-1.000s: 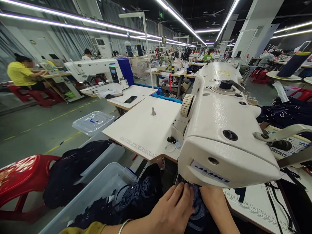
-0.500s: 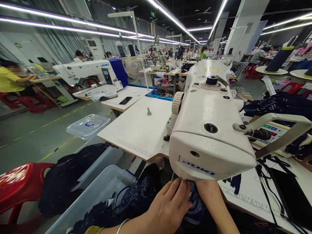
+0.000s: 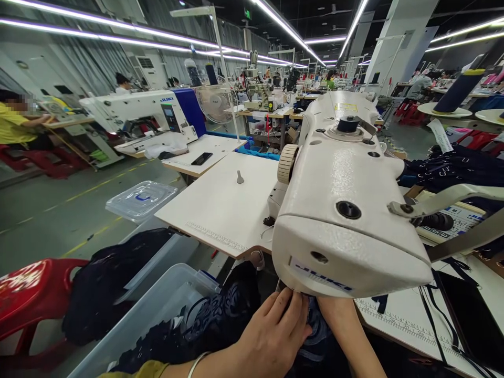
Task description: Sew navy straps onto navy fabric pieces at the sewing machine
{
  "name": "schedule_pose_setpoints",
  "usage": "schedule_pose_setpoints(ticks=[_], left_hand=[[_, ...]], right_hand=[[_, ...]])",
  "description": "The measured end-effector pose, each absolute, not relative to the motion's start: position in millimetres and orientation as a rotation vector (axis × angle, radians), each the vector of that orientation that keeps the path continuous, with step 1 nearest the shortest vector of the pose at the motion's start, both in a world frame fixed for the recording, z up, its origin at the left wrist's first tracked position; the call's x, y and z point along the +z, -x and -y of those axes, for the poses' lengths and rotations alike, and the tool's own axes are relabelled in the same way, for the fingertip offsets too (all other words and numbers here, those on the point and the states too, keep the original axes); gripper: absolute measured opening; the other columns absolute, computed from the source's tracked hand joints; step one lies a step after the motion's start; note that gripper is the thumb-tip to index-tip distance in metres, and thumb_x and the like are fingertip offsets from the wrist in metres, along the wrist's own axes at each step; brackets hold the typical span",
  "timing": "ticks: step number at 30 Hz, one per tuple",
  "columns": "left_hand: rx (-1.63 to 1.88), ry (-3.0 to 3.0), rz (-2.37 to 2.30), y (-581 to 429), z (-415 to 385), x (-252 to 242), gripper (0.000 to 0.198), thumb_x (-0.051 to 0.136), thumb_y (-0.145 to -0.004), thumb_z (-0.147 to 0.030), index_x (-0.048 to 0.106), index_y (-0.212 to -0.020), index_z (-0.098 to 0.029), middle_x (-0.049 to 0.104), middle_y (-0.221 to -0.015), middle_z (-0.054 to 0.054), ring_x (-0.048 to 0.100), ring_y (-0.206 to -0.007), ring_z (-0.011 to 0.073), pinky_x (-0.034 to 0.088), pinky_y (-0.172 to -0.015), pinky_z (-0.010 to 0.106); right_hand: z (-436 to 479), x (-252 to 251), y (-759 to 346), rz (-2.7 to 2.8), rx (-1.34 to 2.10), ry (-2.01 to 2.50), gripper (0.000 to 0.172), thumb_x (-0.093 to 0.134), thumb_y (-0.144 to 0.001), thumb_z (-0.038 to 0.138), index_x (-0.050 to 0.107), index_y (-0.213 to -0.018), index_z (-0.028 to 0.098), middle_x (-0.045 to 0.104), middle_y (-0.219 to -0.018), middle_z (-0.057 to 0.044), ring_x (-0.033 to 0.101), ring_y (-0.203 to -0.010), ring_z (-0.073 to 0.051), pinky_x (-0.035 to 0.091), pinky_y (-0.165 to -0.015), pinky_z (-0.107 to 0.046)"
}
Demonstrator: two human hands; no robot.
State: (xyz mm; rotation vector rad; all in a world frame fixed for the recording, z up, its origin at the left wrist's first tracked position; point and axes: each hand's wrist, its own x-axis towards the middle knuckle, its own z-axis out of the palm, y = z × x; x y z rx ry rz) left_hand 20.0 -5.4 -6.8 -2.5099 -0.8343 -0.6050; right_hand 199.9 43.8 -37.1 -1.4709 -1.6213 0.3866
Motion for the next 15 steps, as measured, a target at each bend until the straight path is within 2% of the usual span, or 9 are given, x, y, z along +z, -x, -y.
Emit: schedule_pose_setpoints(ticks=[8, 12, 15], left_hand=[[-0.791, 2.413, 0.890, -24.0, 1.8, -20.5, 0.034, 0.049, -0.097, -0.034, 0.067, -0.112, -0.009, 0.067, -0.109, 0.011, 0.060, -0.099, 0.0240, 0.045, -0.086, 0.033], [-1.011, 2.353, 0.917, -23.7, -6.0, -33.1, 0.033, 0.044, -0.099, -0.033, 0.067, -0.108, -0.012, 0.069, -0.101, 0.010, 0.062, -0.094, 0.0225, 0.045, -0.084, 0.031], [-1.247, 2.382, 0.947, -16.2, -9.4, -46.4, 0.037, 0.038, -0.100, -0.039, 0.065, -0.110, -0.015, 0.068, -0.099, 0.010, 0.063, -0.095, 0.0232, 0.048, -0.083, 0.031]], right_hand=[[-49.3, -36.7, -196.1, 1.611, 0.524, 1.438, 0.022, 0.061, -0.075, 0.035, 0.074, -0.091, 0.027, 0.076, -0.095, -0.009, 0.065, -0.102, -0.036, 0.055, -0.085, -0.049], [-56.9, -30.3, -195.8, 1.581, 0.580, 1.425, 0.029, 0.063, -0.070, 0.033, 0.075, -0.096, 0.028, 0.076, -0.099, -0.007, 0.064, -0.106, -0.034, 0.055, -0.087, -0.043], [-59.3, -23.9, -191.4, 1.543, 0.643, 1.402, 0.033, 0.059, -0.073, 0.032, 0.075, -0.100, 0.025, 0.076, -0.103, -0.008, 0.065, -0.105, -0.032, 0.055, -0.087, -0.041]])
